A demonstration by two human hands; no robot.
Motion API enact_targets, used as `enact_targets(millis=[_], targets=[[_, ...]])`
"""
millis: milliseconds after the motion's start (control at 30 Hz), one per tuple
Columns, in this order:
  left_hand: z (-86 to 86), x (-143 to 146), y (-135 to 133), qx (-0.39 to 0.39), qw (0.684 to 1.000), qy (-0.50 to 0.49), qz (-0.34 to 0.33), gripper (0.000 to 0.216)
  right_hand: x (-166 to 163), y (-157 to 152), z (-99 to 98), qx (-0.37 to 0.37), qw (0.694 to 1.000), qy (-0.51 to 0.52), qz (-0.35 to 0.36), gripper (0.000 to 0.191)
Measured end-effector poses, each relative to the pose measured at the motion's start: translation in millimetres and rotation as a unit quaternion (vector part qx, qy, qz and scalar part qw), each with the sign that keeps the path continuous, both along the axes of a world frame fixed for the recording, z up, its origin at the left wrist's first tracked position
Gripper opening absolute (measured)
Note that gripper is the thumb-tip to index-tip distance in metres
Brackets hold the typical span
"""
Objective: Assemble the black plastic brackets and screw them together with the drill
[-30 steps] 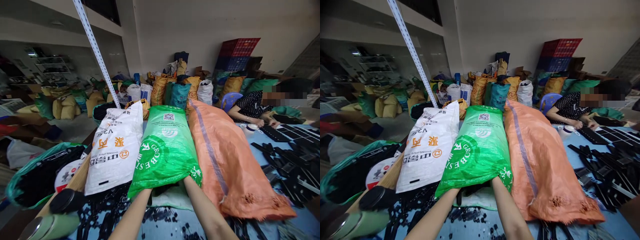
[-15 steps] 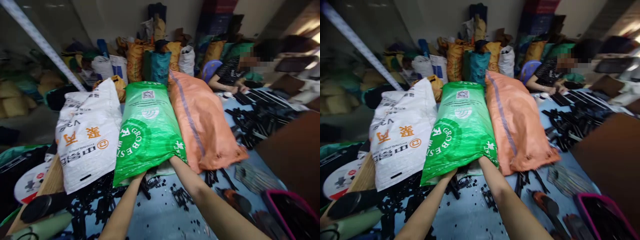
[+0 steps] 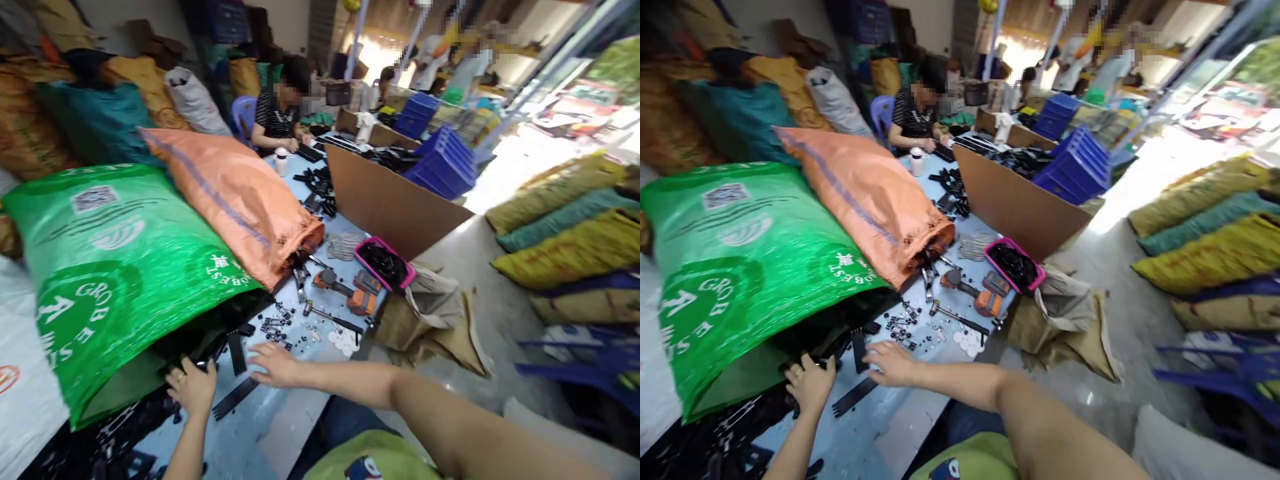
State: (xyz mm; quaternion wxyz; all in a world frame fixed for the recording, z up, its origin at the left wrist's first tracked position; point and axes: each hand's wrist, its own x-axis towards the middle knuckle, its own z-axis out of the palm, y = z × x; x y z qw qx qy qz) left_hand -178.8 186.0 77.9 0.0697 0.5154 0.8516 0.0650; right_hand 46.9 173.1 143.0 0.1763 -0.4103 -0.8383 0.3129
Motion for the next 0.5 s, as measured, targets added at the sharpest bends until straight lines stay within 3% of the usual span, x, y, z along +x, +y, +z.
enact_targets(millis=[67, 133, 167, 267, 367, 500], targets=[[-6.8, 27, -30, 0.061, 0.997, -0.013, -0.034, 0.066, 57, -79, -6.3, -0.044, 0.999, 0.002, -0.031, 0.029], [-11.9, 58, -61, 0.087, 0.992, -0.048, -0.083, 0.064, 111, -156, -11.2, -0.141, 0.983, -0.027, -0.111, 0.027], [-12.8, 75, -77, 0.093, 0.987, -0.068, -0.114, 0.063, 134, -190, -13.5, -0.205, 0.962, -0.053, -0.173, 0.025], [-6.8, 129, -121, 0.095, 0.960, -0.136, -0.224, 0.057, 190, -264, -22.8, -0.281, 0.906, -0.115, -0.294, 0.018], [7.3, 178, -160, 0.083, 0.923, -0.205, -0.314, 0.052, 233, -294, -37.9, -0.339, 0.848, -0.161, -0.374, 0.015], [22.9, 217, -203, 0.039, 0.888, -0.267, -0.373, 0.049, 304, -289, -54.5, -0.373, 0.787, -0.187, -0.455, 0.028]])
